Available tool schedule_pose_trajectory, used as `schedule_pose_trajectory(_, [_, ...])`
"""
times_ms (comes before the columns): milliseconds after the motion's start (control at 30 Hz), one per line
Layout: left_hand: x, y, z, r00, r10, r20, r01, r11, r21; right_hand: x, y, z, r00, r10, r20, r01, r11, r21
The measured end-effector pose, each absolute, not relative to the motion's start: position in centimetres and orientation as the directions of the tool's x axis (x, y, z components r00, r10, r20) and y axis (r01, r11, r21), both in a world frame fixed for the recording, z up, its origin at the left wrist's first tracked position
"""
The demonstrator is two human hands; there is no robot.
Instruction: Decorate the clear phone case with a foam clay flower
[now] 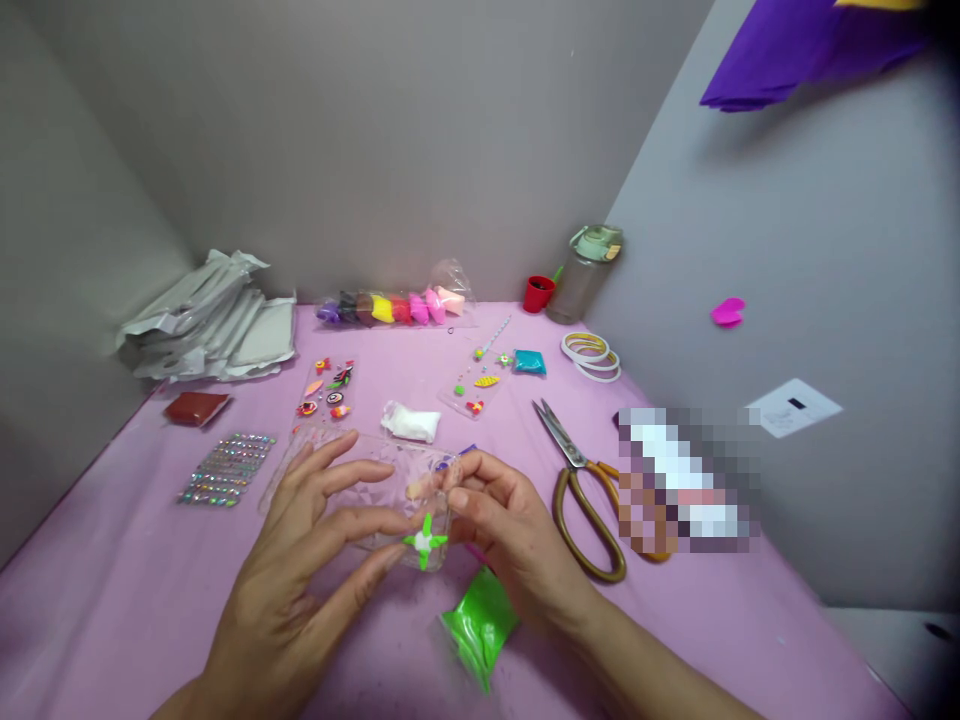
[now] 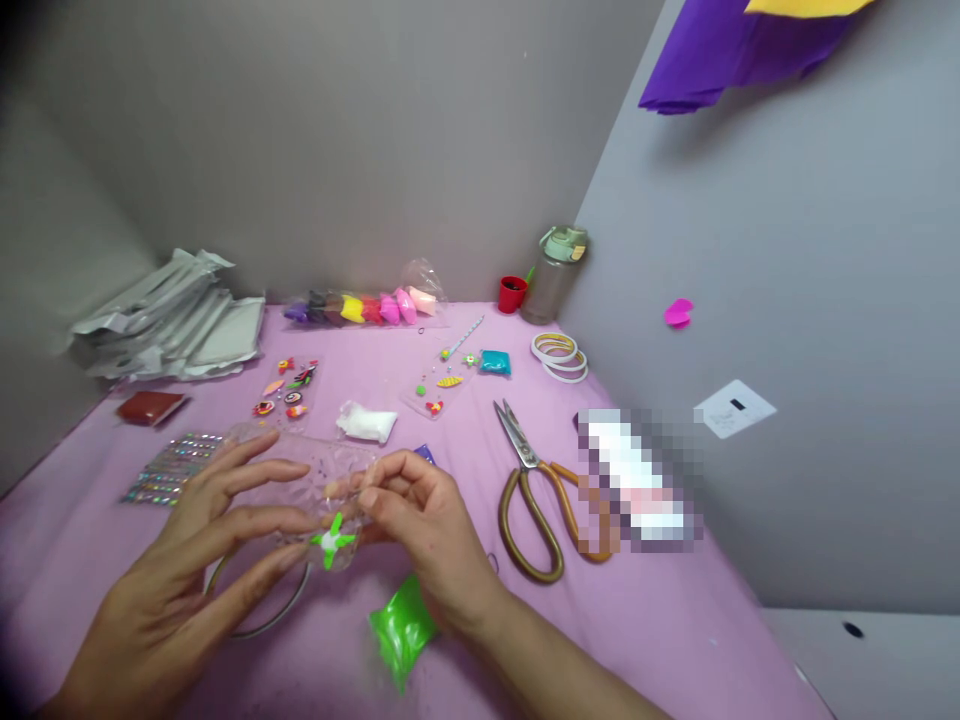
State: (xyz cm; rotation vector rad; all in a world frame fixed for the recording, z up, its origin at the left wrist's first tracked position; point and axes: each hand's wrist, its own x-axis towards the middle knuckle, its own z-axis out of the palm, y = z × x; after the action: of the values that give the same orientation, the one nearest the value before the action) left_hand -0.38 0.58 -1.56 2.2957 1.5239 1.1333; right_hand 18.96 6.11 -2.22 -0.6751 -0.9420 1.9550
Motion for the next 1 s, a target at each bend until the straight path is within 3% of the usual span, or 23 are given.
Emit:
schedule_pose_trajectory(167, [-0.1, 0.4, -1.7, 0.087, 0.861, 0.501, 0.722, -0.401, 0.564, 19.0, 6.2, -2.2, -0.494, 0.864, -0.102, -0.462, -0.360, -0.811])
schedule_pose_trajectory(1000, [1.3, 0.5, -1.6, 0.059, 0.837, 0.543, 0.764, -0.388, 0.515, 18.8, 6.1, -2.5, -0.500, 0.862, -0.078, -0.483, -0.353, -0.801])
